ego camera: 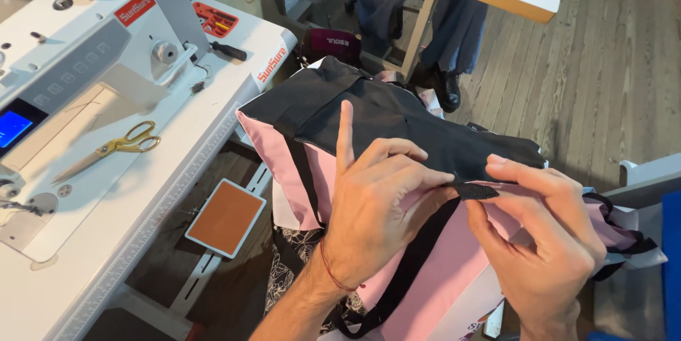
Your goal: Sewing and assembling a pink and white tote bag with black handles on an industrial sewing machine.
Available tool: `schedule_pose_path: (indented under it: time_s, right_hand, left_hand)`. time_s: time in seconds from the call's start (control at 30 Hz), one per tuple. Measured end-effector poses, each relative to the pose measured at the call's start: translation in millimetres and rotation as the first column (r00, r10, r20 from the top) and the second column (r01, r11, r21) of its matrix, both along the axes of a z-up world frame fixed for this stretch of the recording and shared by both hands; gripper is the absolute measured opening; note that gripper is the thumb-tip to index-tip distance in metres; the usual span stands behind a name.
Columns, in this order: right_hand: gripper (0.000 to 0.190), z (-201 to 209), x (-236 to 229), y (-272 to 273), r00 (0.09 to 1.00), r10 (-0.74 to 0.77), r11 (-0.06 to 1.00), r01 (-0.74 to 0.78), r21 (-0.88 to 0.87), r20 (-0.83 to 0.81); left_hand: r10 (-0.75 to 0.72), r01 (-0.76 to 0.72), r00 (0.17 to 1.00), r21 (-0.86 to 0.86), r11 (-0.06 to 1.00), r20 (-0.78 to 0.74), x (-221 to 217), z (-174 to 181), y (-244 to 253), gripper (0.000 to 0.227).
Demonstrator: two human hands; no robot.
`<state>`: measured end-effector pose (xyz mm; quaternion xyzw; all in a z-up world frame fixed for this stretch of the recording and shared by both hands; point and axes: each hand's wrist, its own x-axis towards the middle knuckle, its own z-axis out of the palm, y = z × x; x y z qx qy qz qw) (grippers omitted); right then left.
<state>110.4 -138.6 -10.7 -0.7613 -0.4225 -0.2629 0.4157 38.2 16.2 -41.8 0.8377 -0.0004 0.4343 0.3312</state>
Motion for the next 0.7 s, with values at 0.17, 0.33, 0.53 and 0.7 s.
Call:
schedule_pose_path:
  time_s: [0.17, 0.33, 0.53, 0.7]
  right_hand:
    - [0.020, 0.5, 10.8, -10.1, 0.998, 0.046, 0.995, -0.043, -0.090, 0.038]
    - [0.022, 4.1, 20.5, -16.4, 0.988, 0.149, 0.983, -0.152, -0.099, -0.031]
    - [0.020, 5.0, 27.9, -21.2, 0.984, 0.178, 0.974, -0.178, -0.140, -0.014]
    - [0.018, 1.7, 31.3, -22.7, 0.973, 0.232, 0.956, -0.228, -0.185, 0.000]
  left_hand:
    - [-0.064, 0.062, 0.996, -0.025, 0.998, -0.066, 1.7, 3.8, 6.1, 0.028]
    - [-0.197, 0.198, 0.966, -0.012, 0.980, -0.165, 3.9, 10.6, 17.7, 0.034]
    - [-0.253, 0.264, 0.950, 0.038, 0.964, -0.183, 4.1, 14.7, 20.7, 0.020]
    - [-0.257, 0.272, 0.946, 0.052, 0.961, -0.198, 5.7, 13.5, 21.8, 0.019]
